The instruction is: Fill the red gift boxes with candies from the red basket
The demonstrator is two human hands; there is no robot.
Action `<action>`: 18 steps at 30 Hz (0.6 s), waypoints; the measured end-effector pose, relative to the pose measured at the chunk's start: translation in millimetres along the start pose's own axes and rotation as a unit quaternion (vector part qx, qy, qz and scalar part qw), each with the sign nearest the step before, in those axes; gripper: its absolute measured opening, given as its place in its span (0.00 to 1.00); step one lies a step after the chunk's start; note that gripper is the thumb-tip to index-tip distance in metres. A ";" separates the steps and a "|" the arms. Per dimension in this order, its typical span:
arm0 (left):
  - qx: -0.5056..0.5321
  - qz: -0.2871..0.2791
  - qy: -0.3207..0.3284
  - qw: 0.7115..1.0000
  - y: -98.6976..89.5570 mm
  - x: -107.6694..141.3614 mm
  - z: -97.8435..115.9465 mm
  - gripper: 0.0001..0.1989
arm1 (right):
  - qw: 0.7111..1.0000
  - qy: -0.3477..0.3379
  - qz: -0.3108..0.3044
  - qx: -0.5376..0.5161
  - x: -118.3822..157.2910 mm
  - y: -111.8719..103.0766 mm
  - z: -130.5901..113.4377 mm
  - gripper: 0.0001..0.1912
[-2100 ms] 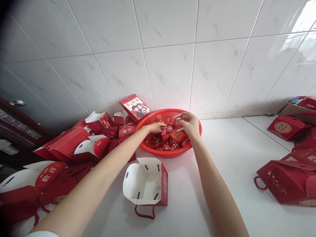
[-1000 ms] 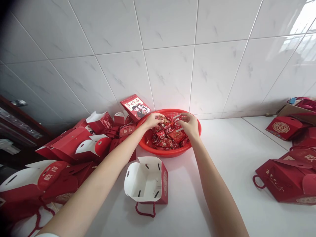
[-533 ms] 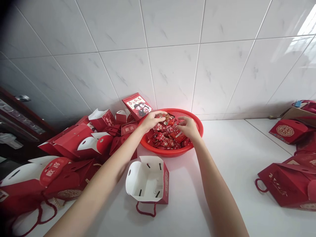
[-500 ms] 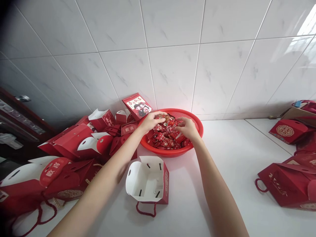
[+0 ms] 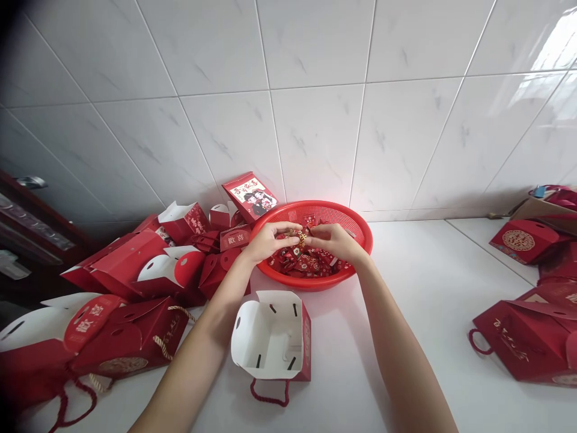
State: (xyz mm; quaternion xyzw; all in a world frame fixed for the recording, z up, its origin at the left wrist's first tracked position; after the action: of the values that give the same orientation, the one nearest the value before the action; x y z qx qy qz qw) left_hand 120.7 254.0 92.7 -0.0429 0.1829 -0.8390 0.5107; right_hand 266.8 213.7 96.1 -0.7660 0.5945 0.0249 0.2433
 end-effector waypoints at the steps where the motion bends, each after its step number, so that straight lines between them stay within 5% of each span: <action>1: 0.000 0.001 0.007 1.000 0.0 0.5 1.8 0.16 | 1.000 0.004 -0.021 -0.011 0.6 4.1 -0.5 0.19; 7: 0.010 0.048 0.026 0.998 -11.1 2.8 7.5 0.19 | 0.996 0.002 0.044 -0.074 3.1 -4.2 -5.4 0.20; 18: 0.041 0.046 0.023 0.998 -7.5 7.3 7.0 0.25 | 0.985 0.004 0.092 -0.148 3.7 -4.7 -4.6 0.24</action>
State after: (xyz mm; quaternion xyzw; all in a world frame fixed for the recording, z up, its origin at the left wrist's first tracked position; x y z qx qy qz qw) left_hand 112.7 248.9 101.0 0.0057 0.1614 -0.8220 0.5461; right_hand 271.0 209.3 100.6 -0.7359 0.6530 0.1315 0.1217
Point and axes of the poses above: each hand's wrist, its own x-axis away from the middle knuckle, its own y-axis out of the palm, z = x × y, the point moved 9 cm from there along -x, towards the middle knuckle, and after that the axes turned 7 degrees about -y, right-handed, at the moved point
